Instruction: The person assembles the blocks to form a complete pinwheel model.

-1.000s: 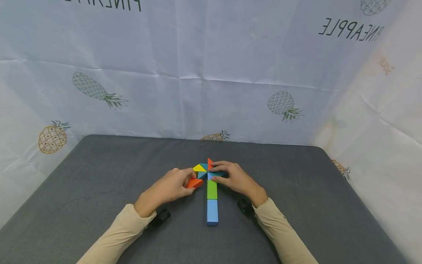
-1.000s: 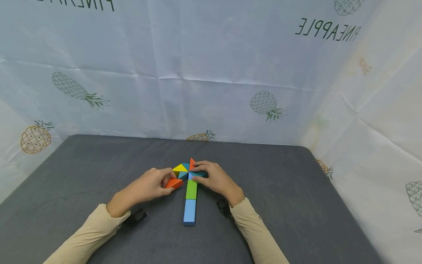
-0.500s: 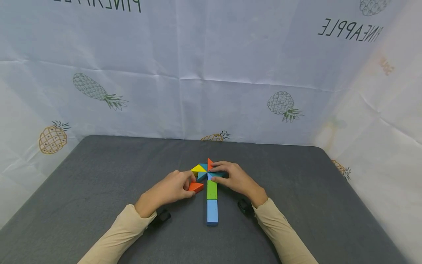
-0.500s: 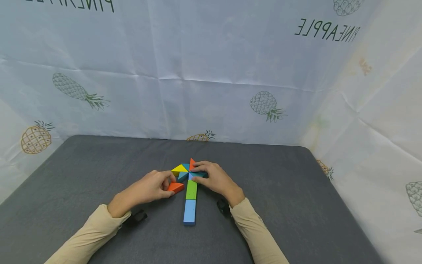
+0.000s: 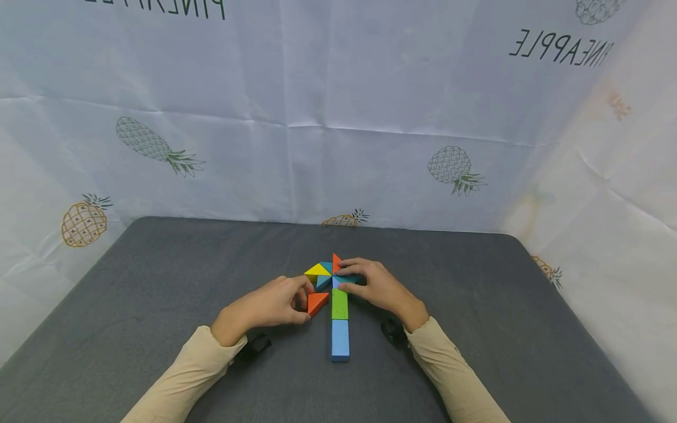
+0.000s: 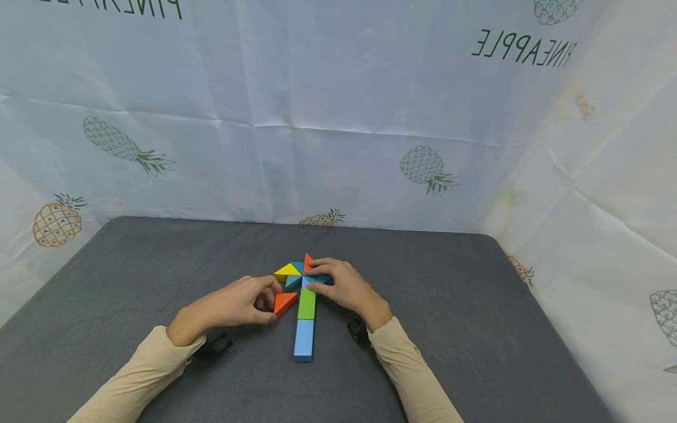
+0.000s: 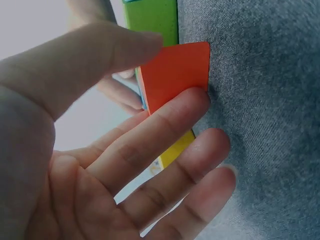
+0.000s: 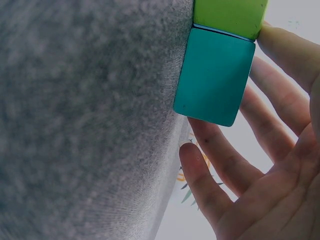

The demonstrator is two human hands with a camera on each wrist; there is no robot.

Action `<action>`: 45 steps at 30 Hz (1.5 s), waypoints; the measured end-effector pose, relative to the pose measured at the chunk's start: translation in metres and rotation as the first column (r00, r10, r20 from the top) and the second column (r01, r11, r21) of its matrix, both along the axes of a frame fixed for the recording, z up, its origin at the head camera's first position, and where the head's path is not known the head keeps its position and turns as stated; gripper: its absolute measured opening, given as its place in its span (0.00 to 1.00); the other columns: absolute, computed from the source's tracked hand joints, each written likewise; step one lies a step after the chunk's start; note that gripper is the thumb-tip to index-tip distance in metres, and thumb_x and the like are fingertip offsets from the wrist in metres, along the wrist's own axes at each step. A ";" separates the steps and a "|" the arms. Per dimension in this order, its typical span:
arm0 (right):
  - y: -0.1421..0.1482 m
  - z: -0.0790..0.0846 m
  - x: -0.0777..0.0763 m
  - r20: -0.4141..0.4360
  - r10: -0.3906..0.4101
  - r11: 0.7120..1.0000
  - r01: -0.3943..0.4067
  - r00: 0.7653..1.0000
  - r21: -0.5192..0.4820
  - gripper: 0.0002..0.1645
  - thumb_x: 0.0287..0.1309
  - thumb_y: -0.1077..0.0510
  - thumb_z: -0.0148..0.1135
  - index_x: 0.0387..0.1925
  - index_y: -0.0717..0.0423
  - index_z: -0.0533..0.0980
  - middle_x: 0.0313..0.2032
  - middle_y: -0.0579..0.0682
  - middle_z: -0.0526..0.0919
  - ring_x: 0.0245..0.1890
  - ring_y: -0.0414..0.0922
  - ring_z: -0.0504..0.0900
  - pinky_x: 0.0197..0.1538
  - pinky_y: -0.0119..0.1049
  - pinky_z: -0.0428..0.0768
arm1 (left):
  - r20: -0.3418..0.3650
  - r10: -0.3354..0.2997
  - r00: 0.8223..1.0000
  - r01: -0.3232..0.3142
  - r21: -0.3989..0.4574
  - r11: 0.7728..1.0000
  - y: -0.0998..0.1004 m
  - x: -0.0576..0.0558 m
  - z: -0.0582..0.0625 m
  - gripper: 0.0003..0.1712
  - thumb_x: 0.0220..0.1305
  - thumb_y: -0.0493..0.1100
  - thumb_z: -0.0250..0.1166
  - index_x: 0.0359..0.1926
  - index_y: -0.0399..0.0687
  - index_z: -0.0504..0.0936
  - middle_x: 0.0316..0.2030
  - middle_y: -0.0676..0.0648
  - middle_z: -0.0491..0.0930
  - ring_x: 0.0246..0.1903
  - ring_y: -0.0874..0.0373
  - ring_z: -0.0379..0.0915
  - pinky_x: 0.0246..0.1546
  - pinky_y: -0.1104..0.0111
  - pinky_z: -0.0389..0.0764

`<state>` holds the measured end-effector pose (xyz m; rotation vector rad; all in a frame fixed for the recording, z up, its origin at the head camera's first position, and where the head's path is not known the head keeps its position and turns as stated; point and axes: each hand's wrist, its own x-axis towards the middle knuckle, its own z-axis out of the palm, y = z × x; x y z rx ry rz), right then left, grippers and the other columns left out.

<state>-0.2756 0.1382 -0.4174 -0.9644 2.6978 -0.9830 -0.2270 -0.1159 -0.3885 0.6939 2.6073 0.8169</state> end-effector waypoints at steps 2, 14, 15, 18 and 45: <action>0.000 0.000 0.000 0.001 -0.001 1.000 0.001 1.000 0.004 0.21 0.64 0.52 0.65 0.57 0.53 0.81 0.65 0.53 0.76 0.67 0.54 0.72 0.65 0.52 0.74 | -0.004 -0.003 1.000 0.003 0.002 1.000 0.000 0.000 0.000 0.20 0.58 0.43 0.72 0.50 0.43 0.77 0.34 0.54 0.83 0.33 0.62 0.73 0.36 0.67 0.76; -0.001 0.001 0.000 0.001 -0.009 1.000 0.009 1.000 0.019 0.22 0.64 0.51 0.65 0.58 0.52 0.80 0.66 0.53 0.75 0.68 0.54 0.71 0.67 0.52 0.72 | -0.067 0.019 0.998 -0.018 0.014 1.000 0.007 -0.001 -0.008 0.22 0.60 0.49 0.73 0.49 0.43 0.76 0.34 0.54 0.85 0.33 0.63 0.76 0.37 0.67 0.78; -0.001 0.001 0.000 0.001 -0.010 1.000 0.010 1.000 0.020 0.22 0.64 0.51 0.65 0.58 0.52 0.80 0.66 0.53 0.75 0.68 0.54 0.71 0.67 0.52 0.72 | -0.067 0.023 0.997 -0.022 0.013 1.000 0.008 -0.001 -0.008 0.23 0.60 0.50 0.72 0.49 0.43 0.76 0.35 0.53 0.85 0.34 0.63 0.76 0.37 0.66 0.78; -0.001 0.001 0.000 0.001 -0.011 1.000 0.011 1.000 0.020 0.22 0.64 0.51 0.65 0.58 0.52 0.80 0.66 0.53 0.75 0.68 0.54 0.71 0.67 0.52 0.73 | -0.068 0.039 0.997 -0.038 0.007 0.999 0.009 -0.001 -0.009 0.23 0.59 0.51 0.73 0.49 0.43 0.76 0.35 0.53 0.85 0.34 0.63 0.77 0.38 0.65 0.80; 0.000 0.001 0.000 0.000 0.004 1.000 -0.004 1.000 0.004 0.21 0.65 0.51 0.65 0.58 0.52 0.80 0.66 0.52 0.75 0.68 0.53 0.71 0.66 0.51 0.73 | -0.116 0.083 0.990 -0.079 0.040 0.996 0.008 -0.002 -0.015 0.19 0.61 0.51 0.71 0.45 0.43 0.79 0.30 0.54 0.82 0.27 0.65 0.73 0.29 0.72 0.76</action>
